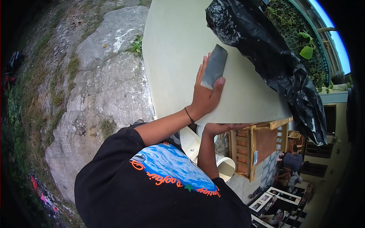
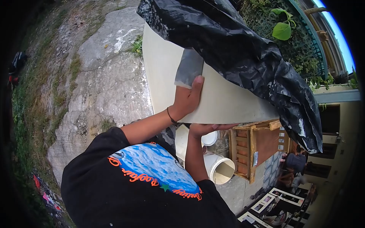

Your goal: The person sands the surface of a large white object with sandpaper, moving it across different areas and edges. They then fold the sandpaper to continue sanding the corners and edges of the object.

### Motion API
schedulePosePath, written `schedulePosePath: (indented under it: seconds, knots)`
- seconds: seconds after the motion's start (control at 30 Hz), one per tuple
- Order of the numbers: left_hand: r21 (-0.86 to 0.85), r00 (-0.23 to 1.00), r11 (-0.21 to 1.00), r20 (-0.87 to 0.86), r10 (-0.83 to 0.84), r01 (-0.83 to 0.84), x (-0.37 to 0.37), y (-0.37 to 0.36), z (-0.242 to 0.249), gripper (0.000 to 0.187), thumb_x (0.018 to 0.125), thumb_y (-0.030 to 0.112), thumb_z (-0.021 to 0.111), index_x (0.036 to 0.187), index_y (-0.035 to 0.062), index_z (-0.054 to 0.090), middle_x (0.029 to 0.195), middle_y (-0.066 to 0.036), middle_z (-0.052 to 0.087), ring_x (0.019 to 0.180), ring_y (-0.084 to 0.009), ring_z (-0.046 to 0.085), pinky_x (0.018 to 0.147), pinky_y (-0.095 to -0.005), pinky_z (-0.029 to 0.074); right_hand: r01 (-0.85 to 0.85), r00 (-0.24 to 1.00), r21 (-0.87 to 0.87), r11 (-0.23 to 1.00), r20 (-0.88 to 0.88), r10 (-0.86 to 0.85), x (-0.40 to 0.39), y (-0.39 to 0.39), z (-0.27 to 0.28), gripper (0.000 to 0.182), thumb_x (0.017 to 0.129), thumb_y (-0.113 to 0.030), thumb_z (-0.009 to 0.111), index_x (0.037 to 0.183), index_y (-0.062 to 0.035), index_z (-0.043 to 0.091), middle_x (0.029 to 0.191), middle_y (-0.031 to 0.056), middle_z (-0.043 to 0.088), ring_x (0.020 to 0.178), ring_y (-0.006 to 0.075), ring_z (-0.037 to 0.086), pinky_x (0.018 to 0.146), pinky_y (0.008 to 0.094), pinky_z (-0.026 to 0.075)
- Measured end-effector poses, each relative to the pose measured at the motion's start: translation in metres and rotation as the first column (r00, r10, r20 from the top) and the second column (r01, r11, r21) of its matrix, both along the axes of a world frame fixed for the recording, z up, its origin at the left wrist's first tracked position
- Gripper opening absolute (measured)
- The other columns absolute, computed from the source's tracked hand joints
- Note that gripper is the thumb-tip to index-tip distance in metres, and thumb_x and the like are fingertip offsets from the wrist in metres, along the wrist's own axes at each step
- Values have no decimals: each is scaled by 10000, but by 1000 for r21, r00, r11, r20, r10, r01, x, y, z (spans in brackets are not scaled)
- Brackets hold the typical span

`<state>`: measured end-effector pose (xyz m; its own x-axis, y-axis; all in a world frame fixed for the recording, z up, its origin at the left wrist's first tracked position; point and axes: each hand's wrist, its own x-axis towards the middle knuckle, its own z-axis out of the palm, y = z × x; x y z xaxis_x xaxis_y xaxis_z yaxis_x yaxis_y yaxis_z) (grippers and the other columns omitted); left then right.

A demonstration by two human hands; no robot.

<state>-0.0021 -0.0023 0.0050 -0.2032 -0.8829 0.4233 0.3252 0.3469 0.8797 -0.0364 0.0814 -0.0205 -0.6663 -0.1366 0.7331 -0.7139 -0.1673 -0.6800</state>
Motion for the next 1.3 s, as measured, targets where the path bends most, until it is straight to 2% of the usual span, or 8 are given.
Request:
schedulePosePath:
  seconds: [0.1,0.27,0.47,0.53,0.7,0.93,1.13,1.3]
  knots:
    - [-281,999,959,-6,41,-41,12,5,-16,457,930,248,461,1272,-54,434,1303,-245,462,1286,-383,351,1106,-411,175,18,1000,16,1000,-6,-17,2,0,4,729,940,-499,196,1453,-29,-20,1494,217,-2,1395,323,47,1114,468,105]
    - [540,966,836,256,-50,-100,-5,-53,-76,551,963,441,339,783,-50,514,596,-147,551,577,-284,529,619,-419,415,144,986,117,983,-98,-133,-4,7,1,732,941,-488,201,1444,0,-10,1489,221,16,1389,329,62,1111,463,85]
    - [43,964,976,154,-216,212,16,28,-17,594,948,305,420,1394,-45,240,1484,-233,179,1387,-384,125,1120,-423,109,57,998,47,997,-41,-56,-2,1,2,747,934,-494,223,1443,3,-5,1481,227,34,1381,333,87,1103,464,108]
    - [-234,985,964,139,-98,129,26,31,-26,575,948,293,420,1384,-50,267,1480,-235,192,1379,-384,159,1113,-407,136,51,999,51,997,-18,-51,-3,3,1,754,931,-499,228,1443,2,-6,1480,228,33,1381,332,87,1101,466,117]
    - [592,936,806,298,-189,-26,6,-31,-90,565,967,447,344,895,-70,559,707,-198,590,704,-295,589,697,-396,441,98,994,83,992,-50,-94,-7,4,-2,776,918,-515,232,1446,-14,-34,1487,221,-2,1386,329,86,1100,475,141]
    - [-121,986,990,142,92,-75,17,38,-45,454,952,313,439,1208,-60,469,1173,-229,539,1111,-357,511,952,-376,370,4,999,26,1000,-32,-4,-3,2,-1,776,920,-511,230,1446,-11,-44,1492,218,-22,1394,318,53,1109,466,120]
    - [577,934,815,258,-247,56,13,-17,-100,527,969,406,371,1019,-86,552,887,-224,618,864,-326,605,783,-383,450,26,998,48,998,-53,-23,-7,3,-2,785,912,-509,245,1446,-7,-37,1493,224,-21,1395,322,48,1110,475,119]
    - [252,991,968,131,-27,-7,16,22,-36,488,965,371,406,986,-89,568,866,-207,611,864,-281,597,793,-367,442,18,998,49,999,-66,-15,-7,2,0,773,913,-494,246,1445,-5,-30,1490,227,-19,1395,321,43,1112,474,109]
